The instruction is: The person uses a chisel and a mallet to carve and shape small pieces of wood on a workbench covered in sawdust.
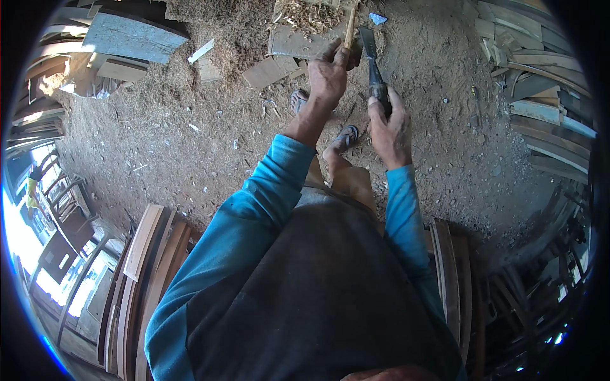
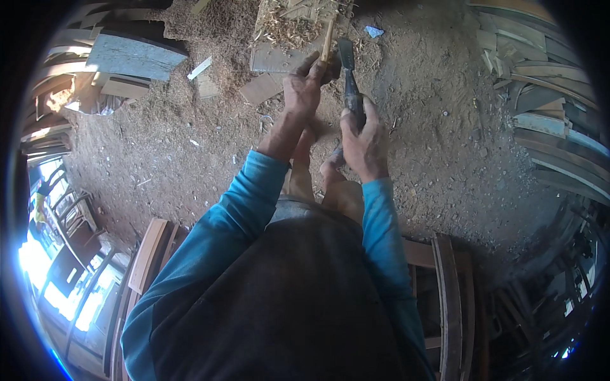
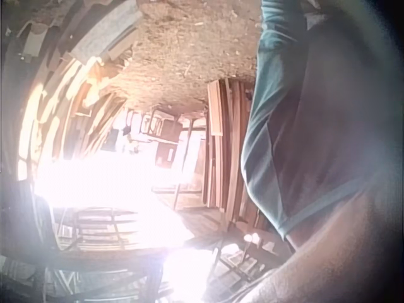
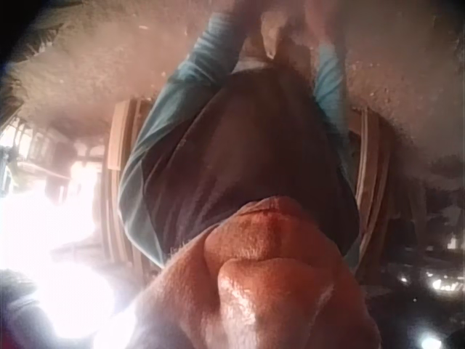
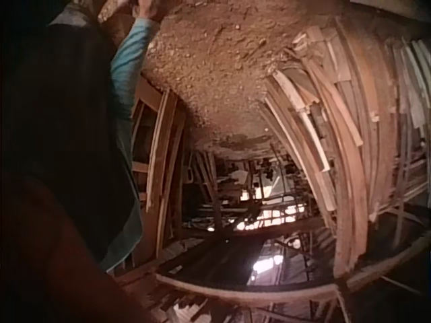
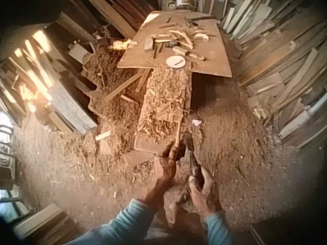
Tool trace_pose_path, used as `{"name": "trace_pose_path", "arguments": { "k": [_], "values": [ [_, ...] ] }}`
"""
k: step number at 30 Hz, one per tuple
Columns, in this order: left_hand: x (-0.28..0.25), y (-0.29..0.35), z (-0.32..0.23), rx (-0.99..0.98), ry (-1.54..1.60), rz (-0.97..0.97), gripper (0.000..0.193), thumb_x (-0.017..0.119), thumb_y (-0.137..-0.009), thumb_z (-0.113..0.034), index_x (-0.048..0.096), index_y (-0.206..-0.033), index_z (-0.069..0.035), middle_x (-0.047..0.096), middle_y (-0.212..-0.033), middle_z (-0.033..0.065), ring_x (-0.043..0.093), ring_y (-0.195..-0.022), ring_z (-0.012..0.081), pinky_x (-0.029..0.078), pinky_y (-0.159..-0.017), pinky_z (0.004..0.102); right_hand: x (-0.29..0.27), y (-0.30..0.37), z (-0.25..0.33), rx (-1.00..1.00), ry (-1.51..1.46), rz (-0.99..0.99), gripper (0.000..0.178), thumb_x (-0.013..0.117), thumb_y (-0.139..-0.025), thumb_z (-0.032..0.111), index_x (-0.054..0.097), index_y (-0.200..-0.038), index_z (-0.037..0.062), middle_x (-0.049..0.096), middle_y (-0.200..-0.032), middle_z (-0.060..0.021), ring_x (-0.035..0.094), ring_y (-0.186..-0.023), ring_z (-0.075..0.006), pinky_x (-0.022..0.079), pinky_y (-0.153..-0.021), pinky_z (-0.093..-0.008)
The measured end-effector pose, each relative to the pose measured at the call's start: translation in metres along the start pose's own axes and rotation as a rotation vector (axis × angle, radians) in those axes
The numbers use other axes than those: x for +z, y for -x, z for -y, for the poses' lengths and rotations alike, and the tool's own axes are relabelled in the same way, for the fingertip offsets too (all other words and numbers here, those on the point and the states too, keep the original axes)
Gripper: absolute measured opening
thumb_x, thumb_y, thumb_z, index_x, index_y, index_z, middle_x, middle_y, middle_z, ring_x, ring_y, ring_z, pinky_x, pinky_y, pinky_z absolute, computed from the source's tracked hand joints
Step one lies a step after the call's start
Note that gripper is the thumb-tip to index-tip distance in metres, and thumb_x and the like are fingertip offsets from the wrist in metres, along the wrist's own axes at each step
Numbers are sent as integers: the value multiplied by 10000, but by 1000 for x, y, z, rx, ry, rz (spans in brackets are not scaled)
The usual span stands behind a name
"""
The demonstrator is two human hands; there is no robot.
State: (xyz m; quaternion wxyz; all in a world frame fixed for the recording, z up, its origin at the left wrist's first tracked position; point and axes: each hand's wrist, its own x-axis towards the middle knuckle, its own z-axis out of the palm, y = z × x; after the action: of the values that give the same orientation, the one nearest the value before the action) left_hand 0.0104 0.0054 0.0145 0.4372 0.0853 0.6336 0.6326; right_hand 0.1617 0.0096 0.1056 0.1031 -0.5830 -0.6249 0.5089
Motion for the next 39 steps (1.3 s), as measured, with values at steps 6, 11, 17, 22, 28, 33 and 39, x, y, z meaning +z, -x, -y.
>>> {"name": "trace_pose_path", "arguments": {
  "k": [6, 11, 17, 22, 28, 33, 39],
  "values": [
    [3, 13, -5, 24, -151, -57, 400, 652, -1017, -183, 633, -1347, 42, 765, -940, 95, 707, -831, 122, 572, -768, 280, -6, 31, 3, -218, 50, 25, 557, 588, -1001, 263, 478, -1461, -32, 650, -1245, -289, 682, -1091, -411, 543, -925, -471],
    [2, -2, -6, 7, -352, -43, 375, 648, -1020, -194, 658, -1320, 32, 767, -953, 100, 714, -858, 130, 579, -783, 292, -9, 38, -1, -177, 65, 96, 537, 560, -1018, 240, 469, -1503, 27, 653, -1260, -279, 686, -1090, -410, 545, -918, -467],
    [1, -3, 4, 62, -216, -20, 344, 642, -1021, -175, 677, -1300, 24, 773, -965, 104, 725, -858, 126, 575, -781, 283, -10, 22, 12, -117, 81, 111, 510, 537, -1037, 260, 488, -1502, 55, 657, -1267, -274, 679, -1127, -414, 543, -921, -457],
    [5, -3, -2, 77, -299, -35, 316, 629, -1012, -143, 694, -1268, 31, 773, -892, 101, 724, -796, 121, 578, -735, 284, 7, -2, 21, -144, 118, 56, 507, 522, -1039, 261, 482, -1500, 53, 637, -1316, -274, 653, -1182, -430, 533, -959, -473],
    [-1, 0, 6, 127, -371, -77, 313, 641, -989, -147, 711, -1242, 23, 782, -864, 131, 731, -771, 128, 575, -718, 293, 6, 22, 13, -231, 153, 26, 505, 518, -1036, 254, 483, -1496, 49, 621, -1330, -295, 647, -1171, -457, 533, -947, -480],
    [4, 0, 11, 98, -287, -80, 331, 665, -968, -169, 714, -1237, 17, 785, -897, 163, 748, -791, 163, 574, -724, 302, -3, 15, 17, -156, 180, 84, 521, 523, -1014, 230, 466, -1497, 45, 667, -1237, -288, 680, -1083, -451, 565, -899, -488],
    [4, 2, 3, 116, -408, -101, 316, 673, -963, -163, 722, -1214, 23, 784, -907, 177, 747, -793, 170, 569, -719, 307, 3, 18, 20, -136, 184, 86, 514, 512, -1035, 260, 472, -1507, 60, 661, -1244, -297, 670, -1113, -458, 550, -906, -487]
  ]
}}
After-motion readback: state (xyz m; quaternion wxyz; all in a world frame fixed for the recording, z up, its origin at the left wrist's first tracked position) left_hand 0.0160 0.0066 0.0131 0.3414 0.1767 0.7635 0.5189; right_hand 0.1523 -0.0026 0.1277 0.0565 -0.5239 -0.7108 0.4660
